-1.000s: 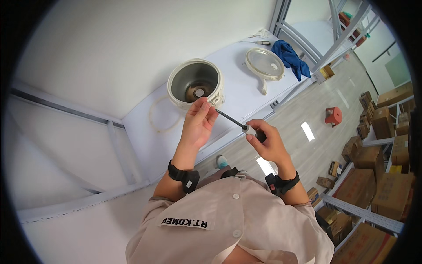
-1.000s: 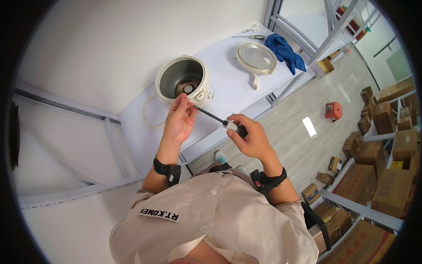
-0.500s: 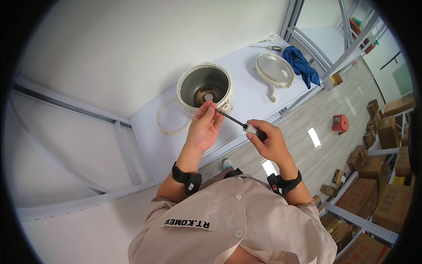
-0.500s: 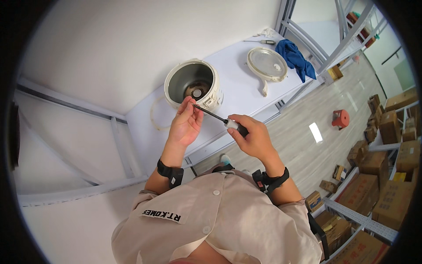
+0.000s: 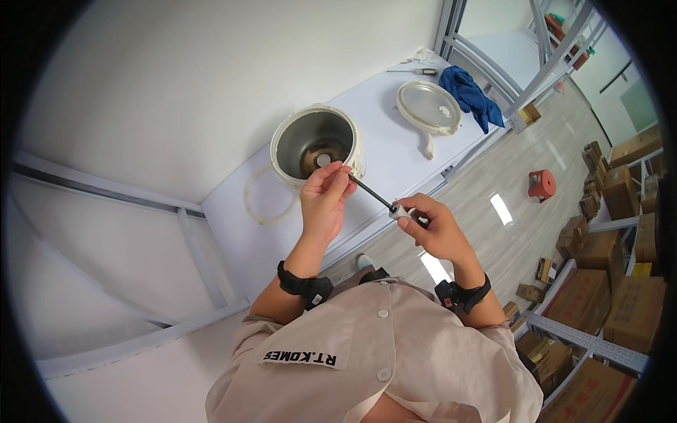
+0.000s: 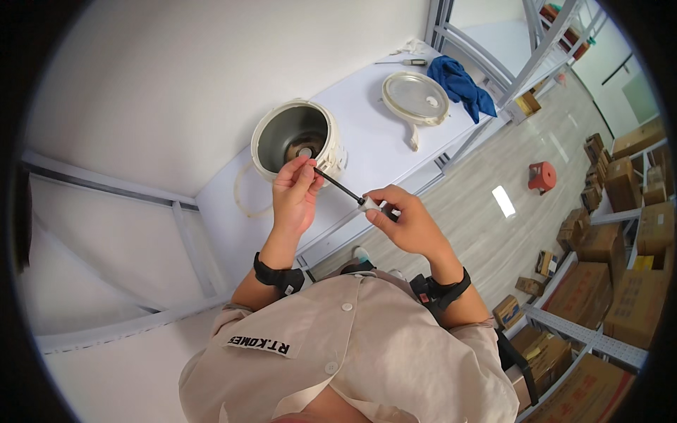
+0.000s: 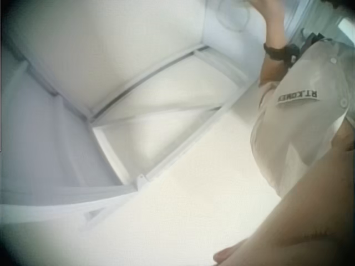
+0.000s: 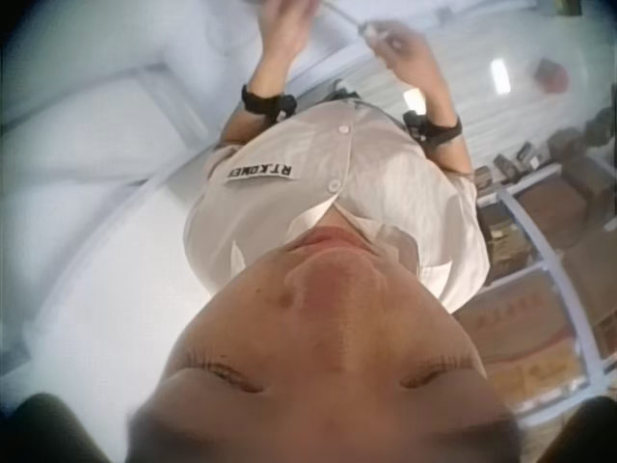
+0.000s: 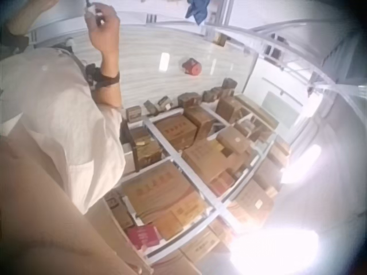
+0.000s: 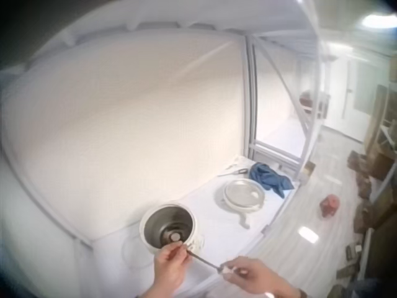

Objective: The person uses a screwdriver to fasten screws into a white plastic bucket and its lid. They repeatedly pick up screws, align the lid, and tighten fasteners while working at a white table in a warehouse-like room.

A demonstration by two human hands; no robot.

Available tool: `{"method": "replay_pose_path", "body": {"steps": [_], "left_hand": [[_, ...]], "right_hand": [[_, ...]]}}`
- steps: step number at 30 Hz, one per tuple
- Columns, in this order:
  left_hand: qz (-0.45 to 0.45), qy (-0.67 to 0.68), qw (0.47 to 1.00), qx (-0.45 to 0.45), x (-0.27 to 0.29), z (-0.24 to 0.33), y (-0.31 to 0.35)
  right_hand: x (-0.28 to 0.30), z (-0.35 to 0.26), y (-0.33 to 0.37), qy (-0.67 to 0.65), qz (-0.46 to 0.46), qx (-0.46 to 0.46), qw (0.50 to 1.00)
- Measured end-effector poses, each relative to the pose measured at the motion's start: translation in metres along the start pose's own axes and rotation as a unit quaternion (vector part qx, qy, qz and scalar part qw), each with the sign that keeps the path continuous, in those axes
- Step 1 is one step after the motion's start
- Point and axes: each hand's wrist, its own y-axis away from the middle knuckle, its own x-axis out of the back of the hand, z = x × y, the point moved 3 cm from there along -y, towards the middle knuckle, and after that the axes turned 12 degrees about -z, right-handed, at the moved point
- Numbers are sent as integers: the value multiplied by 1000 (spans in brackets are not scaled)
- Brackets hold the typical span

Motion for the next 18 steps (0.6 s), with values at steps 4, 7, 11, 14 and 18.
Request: {"method": "replay_pose_path", "body": {"steps": [4,7,11,14,18], "left_hand": [[-1,18,1000,17,-1,-9,-1],[11,50,997,51,1,-18,2],[53,32,994,91,6,-29,13],[79,-89,989,86,1,-34,20],[82,-192,969,128,10,-49,25]], "right_hand": [[1,7,8,47,-1,50,998],[0,5,17,30,15,5,999],[5,12,25,54,13,-45,997],[7,18,33,71,17,-41,997],[3,19,39,113,34,-23,993]]}}
